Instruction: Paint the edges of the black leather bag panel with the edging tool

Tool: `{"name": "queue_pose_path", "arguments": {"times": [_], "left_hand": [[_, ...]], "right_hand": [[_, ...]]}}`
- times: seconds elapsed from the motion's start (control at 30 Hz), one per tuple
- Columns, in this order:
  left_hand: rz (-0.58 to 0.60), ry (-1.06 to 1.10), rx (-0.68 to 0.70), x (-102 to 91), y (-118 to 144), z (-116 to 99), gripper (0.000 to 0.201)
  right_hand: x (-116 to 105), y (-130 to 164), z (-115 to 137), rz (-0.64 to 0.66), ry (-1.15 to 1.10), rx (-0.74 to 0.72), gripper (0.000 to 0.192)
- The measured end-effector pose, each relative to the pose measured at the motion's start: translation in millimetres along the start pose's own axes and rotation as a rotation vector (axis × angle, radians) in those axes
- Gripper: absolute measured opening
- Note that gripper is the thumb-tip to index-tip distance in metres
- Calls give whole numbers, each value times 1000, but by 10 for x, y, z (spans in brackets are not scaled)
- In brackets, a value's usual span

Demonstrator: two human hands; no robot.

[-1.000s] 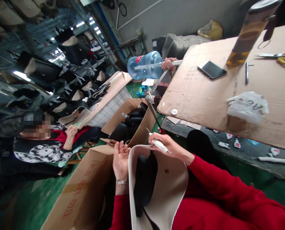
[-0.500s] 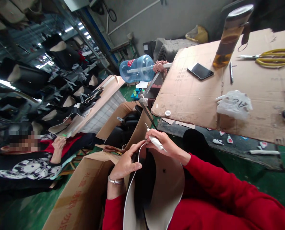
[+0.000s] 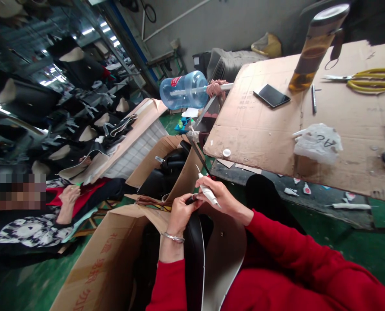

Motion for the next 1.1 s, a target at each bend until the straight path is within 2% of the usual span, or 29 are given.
{"name": "queue_pose_path", "arguments": {"times": [0.17, 0.3, 0.4, 0.5, 0.57, 0.67, 0.8, 1.1], "left_hand": [[-89, 69, -50, 29, -9, 5, 28], [-114, 79, -69, 45, -52, 77, 33], [-164, 125, -101, 36, -104, 126, 37], [-178, 199, -131, 82, -157, 107, 38], [-154, 227, -140, 157, -187, 57, 37], [-98, 204, -150, 296, -224, -8, 36], [-28, 126, -126, 423, -265, -35, 32], [-38, 85, -128, 435, -278, -72, 28]], "right_hand": [[-107, -30, 77, -6, 73, -25, 20], [-409, -64, 275, -91, 169, -138, 28], [-790, -116, 349, -269, 245, -208, 28], [-1253, -199, 273, -544, 296, -158, 23], [-1484, -279, 173, -639, 299, -111, 25], [-1638, -395, 22, -623, 256, -85, 29], [-1640, -417, -104, -559, 253, -50, 34], [-1578, -378, -7, -410, 361, -59, 26]]}}
Point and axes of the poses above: each hand's wrist, its own y-axis away from the middle knuckle, its own x-axis out of the palm, z = x × y, the point moved 5 cm from there along -y, towards the middle knuckle, and after that the axes turned 5 degrees about -z, right-handed, at the moved point
